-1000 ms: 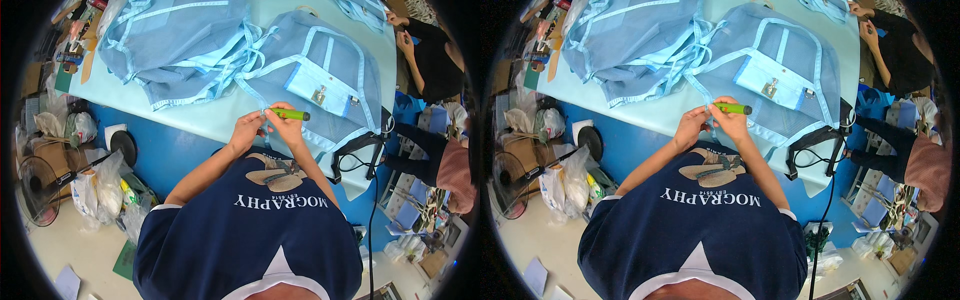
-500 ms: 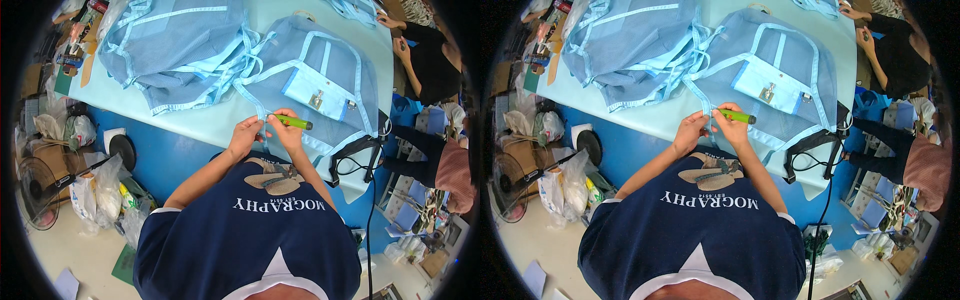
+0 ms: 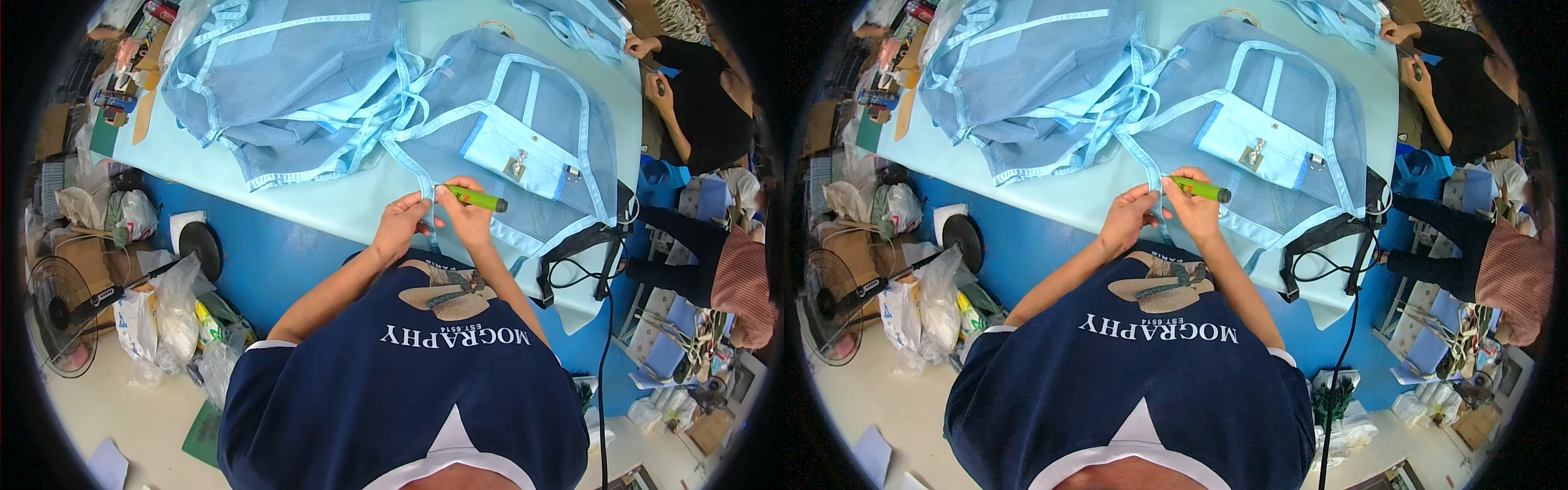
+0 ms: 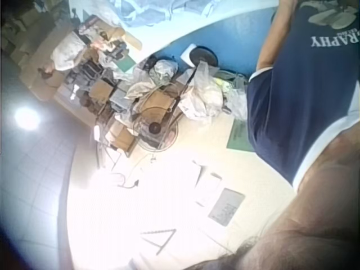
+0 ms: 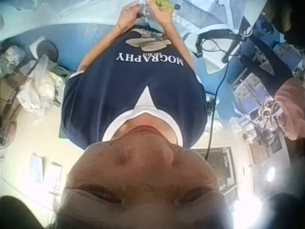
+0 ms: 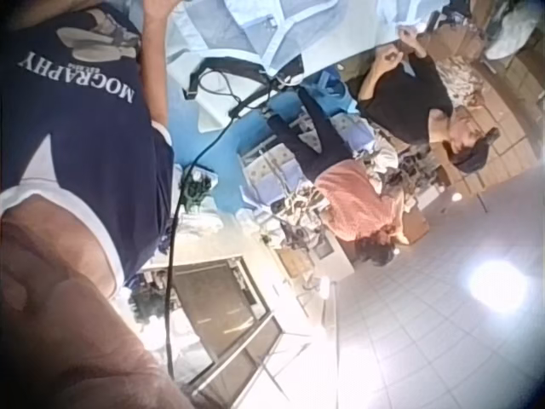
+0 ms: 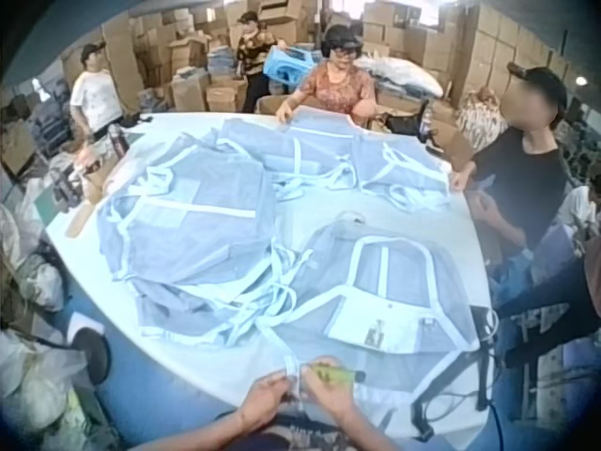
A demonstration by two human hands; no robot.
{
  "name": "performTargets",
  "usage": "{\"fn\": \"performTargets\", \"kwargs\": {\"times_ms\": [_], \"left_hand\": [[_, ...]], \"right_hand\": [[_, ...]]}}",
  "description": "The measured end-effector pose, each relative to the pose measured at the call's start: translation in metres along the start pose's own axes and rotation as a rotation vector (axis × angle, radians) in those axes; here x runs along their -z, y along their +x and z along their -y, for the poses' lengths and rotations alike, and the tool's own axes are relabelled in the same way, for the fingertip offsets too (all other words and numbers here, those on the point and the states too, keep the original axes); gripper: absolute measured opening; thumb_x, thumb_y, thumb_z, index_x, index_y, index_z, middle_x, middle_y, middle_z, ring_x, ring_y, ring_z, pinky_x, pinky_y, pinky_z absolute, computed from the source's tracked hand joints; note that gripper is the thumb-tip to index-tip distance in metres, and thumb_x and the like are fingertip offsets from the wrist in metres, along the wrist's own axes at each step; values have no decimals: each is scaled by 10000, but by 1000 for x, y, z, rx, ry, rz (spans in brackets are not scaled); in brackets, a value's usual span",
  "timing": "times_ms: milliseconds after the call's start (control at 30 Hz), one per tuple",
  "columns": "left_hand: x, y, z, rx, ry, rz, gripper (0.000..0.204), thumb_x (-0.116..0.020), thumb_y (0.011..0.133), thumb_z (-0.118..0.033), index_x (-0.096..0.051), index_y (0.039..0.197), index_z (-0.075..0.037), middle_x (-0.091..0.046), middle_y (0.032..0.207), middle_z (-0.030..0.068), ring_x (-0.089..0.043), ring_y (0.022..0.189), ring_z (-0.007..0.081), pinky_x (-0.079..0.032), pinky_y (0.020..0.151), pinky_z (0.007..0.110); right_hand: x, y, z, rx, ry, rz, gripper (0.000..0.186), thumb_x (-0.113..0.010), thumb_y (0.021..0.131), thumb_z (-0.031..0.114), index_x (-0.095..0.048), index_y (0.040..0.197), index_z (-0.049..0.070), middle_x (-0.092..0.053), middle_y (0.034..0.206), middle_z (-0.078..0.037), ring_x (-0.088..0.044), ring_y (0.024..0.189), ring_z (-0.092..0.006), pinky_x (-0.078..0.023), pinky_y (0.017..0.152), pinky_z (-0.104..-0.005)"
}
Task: Finishing blue mesh bags by trimming loose threads or sealing seams using a handheld electronic tool.
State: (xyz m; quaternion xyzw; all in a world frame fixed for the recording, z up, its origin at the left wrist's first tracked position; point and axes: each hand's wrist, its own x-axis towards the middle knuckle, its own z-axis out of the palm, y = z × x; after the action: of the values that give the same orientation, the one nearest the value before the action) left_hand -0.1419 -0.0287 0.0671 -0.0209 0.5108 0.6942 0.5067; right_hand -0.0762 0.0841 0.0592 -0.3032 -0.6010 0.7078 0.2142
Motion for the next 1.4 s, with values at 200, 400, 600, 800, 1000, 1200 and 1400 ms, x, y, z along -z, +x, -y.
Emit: {"fn": "performTargets", "kwargs": {"times_ms": [200, 400, 600, 800, 1000, 1200, 1400], "left_hand": [[2, 2, 3, 24, 8, 4, 236, -460, 880, -137, -565, 1061, -29, -610, 918, 31, -604, 685, 121, -424, 513, 214], [5, -3, 3, 52, 10, -10, 233, -451, 878, -118, -557, 1060, -19, -608, 913, 46, -602, 701, 124, -429, 525, 210], [6, -4, 5, 41, -21, 3, 215, -431, 879, -93, -567, 1026, -14, -611, 899, 53, -612, 666, 137, -437, 486, 206], [4, -2, 4, 29, 0, -10, 204, -445, 886, -120, -563, 1021, -23, -611, 888, 45, -598, 679, 120, -422, 536, 217], [0, -1, 2, 31, -20, -24, 217, -464, 881, -136, -565, 1045, -34, -613, 902, 36, -606, 675, 124, -421, 509, 212], [2, -4, 1, 39, -30, -12, 201, -460, 884, -130, -569, 1028, -42, -615, 888, 29, -609, 679, 124, -428, 521, 216], [5, -1, 4, 23, -35, -16, 205, -466, 879, -134, -575, 1024, -38, -618, 913, 36, -609, 665, 127, -427, 497, 210]], "right_hand": [[6, -1, 3, -33, -7, 23, 185, -661, 757, 111, -538, 856, 12, -556, 707, -17, -497, 627, -66, -417, 535, -205], [1, -8, 10, -98, -19, 80, 170, -643, 762, 54, -534, 882, 5, -594, 765, -56, -553, 682, -80, -445, 601, -201], [3, -6, -5, 1, -6, 91, 179, -662, 749, 79, -538, 857, 11, -573, 715, -34, -532, 658, -72, -434, 568, -203], [8, -4, 2, -39, -51, 102, 186, -673, 744, 94, -542, 846, 8, -567, 717, -27, -520, 651, -72, -426, 550, -204], [7, 0, -5, -30, 28, 41, 163, -667, 748, 73, -552, 842, 6, -567, 731, -27, -518, 655, -70, -422, 548, -200], [0, 1, -3, -41, 53, 41, 160, -665, 749, 68, -551, 840, 4, -573, 741, -31, -516, 648, -63, -408, 548, -186], [3, -2, -12, 5, 7, 37, 176, -660, 752, 60, -538, 865, 1, -576, 746, -39, -532, 644, -74, -425, 560, -195]]}}
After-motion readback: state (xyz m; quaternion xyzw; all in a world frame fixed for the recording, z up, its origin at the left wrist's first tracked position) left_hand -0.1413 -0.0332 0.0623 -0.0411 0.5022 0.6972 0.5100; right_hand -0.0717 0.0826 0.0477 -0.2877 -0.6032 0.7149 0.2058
